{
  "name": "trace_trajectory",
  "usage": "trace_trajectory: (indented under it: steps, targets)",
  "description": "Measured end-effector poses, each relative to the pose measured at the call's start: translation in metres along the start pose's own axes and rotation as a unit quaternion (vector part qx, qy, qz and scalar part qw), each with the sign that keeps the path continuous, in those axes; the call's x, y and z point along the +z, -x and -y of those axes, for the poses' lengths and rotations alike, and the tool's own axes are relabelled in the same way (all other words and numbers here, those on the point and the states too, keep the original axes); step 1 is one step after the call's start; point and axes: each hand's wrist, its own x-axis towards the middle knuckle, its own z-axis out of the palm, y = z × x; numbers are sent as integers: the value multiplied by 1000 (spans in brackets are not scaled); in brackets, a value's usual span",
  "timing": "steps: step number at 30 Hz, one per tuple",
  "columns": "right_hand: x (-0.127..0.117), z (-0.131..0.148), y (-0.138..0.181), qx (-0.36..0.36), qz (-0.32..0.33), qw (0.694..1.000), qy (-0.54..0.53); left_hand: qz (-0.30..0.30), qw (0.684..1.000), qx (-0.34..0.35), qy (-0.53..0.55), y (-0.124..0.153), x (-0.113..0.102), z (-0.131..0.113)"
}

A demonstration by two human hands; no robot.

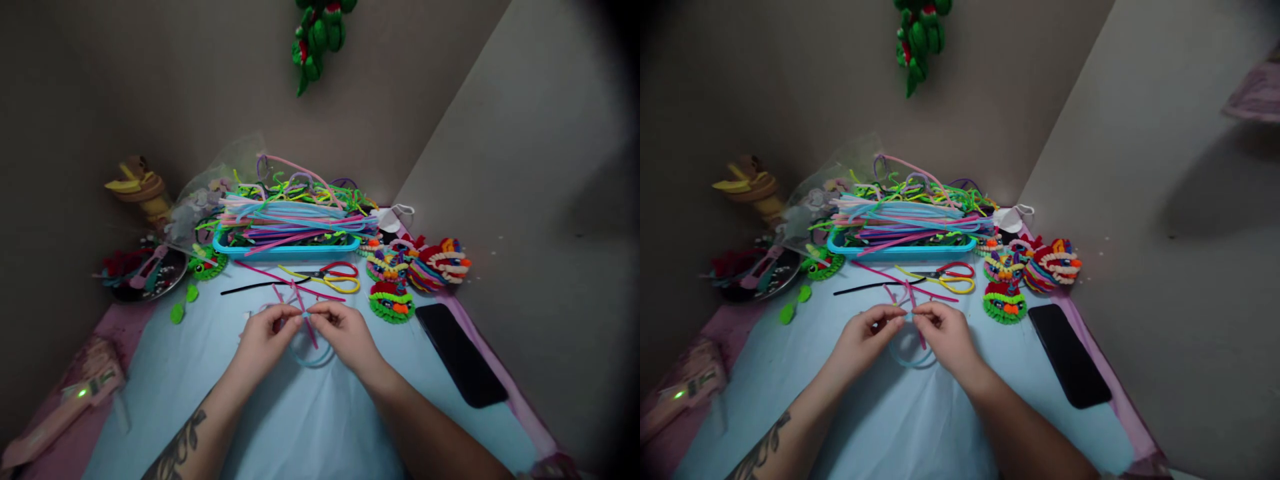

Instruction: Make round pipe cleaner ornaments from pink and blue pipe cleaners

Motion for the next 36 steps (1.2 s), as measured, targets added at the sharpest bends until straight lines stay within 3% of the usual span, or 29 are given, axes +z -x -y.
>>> trace_trajectory:
  steps: [9, 15, 23, 28, 36]
  targets:
    - [1, -3, 0, -3, 50, 997, 50, -8, 997, 43, -71, 1, -1, 6]
    - [2, -4, 2, -75, 45, 989, 122, -6, 991, 25, -133, 2, -1, 2]
    - [-3, -5, -6, 13, 63, 998, -2, -8, 998, -54, -8, -2, -8, 0]
    - [-4, -4, -8, 20, 33, 999, 0, -18, 999, -46, -9, -2, -7, -1]
    - [-3, -1, -6, 21, 8, 1000, 2, 16, 999, -13, -44, -2, -6, 0]
